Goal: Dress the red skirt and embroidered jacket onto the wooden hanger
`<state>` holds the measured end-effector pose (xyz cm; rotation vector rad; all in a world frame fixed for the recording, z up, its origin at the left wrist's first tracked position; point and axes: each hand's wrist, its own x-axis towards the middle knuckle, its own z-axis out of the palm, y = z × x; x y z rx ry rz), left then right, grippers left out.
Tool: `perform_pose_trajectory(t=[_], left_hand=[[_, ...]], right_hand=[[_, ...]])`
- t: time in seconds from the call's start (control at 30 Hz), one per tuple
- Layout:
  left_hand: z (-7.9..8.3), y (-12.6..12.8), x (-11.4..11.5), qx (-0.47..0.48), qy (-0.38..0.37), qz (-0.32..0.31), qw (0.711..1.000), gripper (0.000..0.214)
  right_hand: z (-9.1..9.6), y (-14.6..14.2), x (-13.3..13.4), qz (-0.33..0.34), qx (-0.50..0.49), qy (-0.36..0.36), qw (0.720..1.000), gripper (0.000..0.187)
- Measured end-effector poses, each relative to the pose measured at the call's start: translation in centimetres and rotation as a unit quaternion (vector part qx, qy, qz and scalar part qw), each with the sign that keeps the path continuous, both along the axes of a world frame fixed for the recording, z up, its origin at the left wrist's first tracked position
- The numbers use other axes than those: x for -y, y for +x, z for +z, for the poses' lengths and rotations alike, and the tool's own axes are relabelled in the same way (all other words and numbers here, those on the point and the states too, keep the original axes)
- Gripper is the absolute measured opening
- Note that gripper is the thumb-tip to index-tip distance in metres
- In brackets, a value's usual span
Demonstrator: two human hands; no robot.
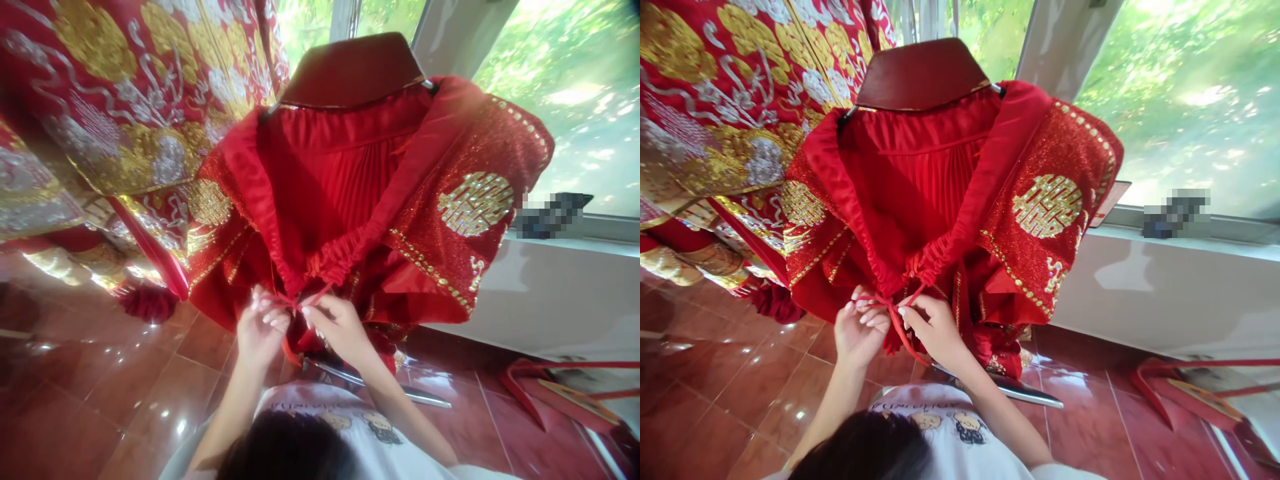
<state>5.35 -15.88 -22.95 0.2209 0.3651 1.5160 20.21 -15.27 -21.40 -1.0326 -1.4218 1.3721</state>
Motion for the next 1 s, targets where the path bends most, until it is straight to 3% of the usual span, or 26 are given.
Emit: perform_pose_trajectory(t=[0.07,0.13,0.2,0.23,0.3,0.37,0.4,0.43,0.5,0.53,0.6,0.67,0.73,0.83,0.93,1.0], left_hand=[[1.1,-1.8,0.2,0.021,0.079,0.025,0.996,0.039],[2.1,-4.5,0.2,-0.025,0.162,0.066,0.984,0.034],[2.6,-7.6,0.2,-0.153,0.207,0.133,0.957,0.03],[2.6,-8.9,0.2,-0.239,0.207,0.188,0.93,0.029],[2.3,-10.5,0.3,-0.41,0.176,0.337,0.829,0.026],[1.8,-10.1,0.5,-0.55,0.161,0.434,0.695,0.022],[1.6,-9.2,0.7,-0.611,0.166,0.43,0.644,0.019],[1.4,-7.8,0.8,-0.664,0.177,0.392,0.612,0.016],[1.1,-4.4,0.9,-0.73,0.205,0.257,0.6,0.016],[1.0,-2.6,0.8,-0.734,0.215,0.195,0.614,0.017],[0.7,0.4,0.2,-0.696,0.223,0.087,0.677,0.019],[0.7,2.0,-0.5,-0.644,0.213,0.018,0.735,0.025],[1.3,2.3,-1.0,-0.637,0.206,0.009,0.743,0.032],[3.8,1.2,-1.3,-0.682,0.273,0.088,0.673,0.034],[7.9,-0.7,-1.0,-0.698,0.356,0.219,0.582,0.026],[10.6,-2.5,-1.0,-0.695,0.35,0.305,0.549,0.016]], right_hand=[[-0.1,0.3,0.0,0.009,0.003,-0.001,1.0,0.022],[-0.3,0.9,-0.1,0.009,0.009,-0.008,1.0,0.023],[-0.4,1.9,-0.2,-0.012,0.018,-0.003,1.0,0.024],[-0.4,2.4,-0.2,-0.027,0.026,0.006,0.999,0.024],[-0.3,3.0,-0.1,-0.055,0.048,0.038,0.997,0.023],[-0.1,3.1,0.1,-0.057,0.075,0.073,0.993,0.022],[0.1,2.9,0.3,-0.05,0.088,0.089,0.991,0.022],[0.2,2.6,0.4,-0.042,0.1,0.106,0.988,0.022],[0.3,1.9,0.6,-0.03,0.115,0.144,0.982,0.022],[0.3,1.5,0.7,-0.03,0.119,0.164,0.979,0.022],[0.4,1.2,0.8,-0.043,0.13,0.199,0.97,0.021],[0.6,1.3,0.8,-0.063,0.147,0.228,0.96,0.02],[1.1,2.1,0.7,-0.088,0.17,0.262,0.946,0.017],[2.8,4.0,0.8,-0.164,0.218,0.331,0.904,0.01],[5.7,6.3,1.2,-0.211,0.267,0.384,0.858,0.005],[7.5,7.9,1.3,-0.241,0.272,0.399,0.842,0.004]])
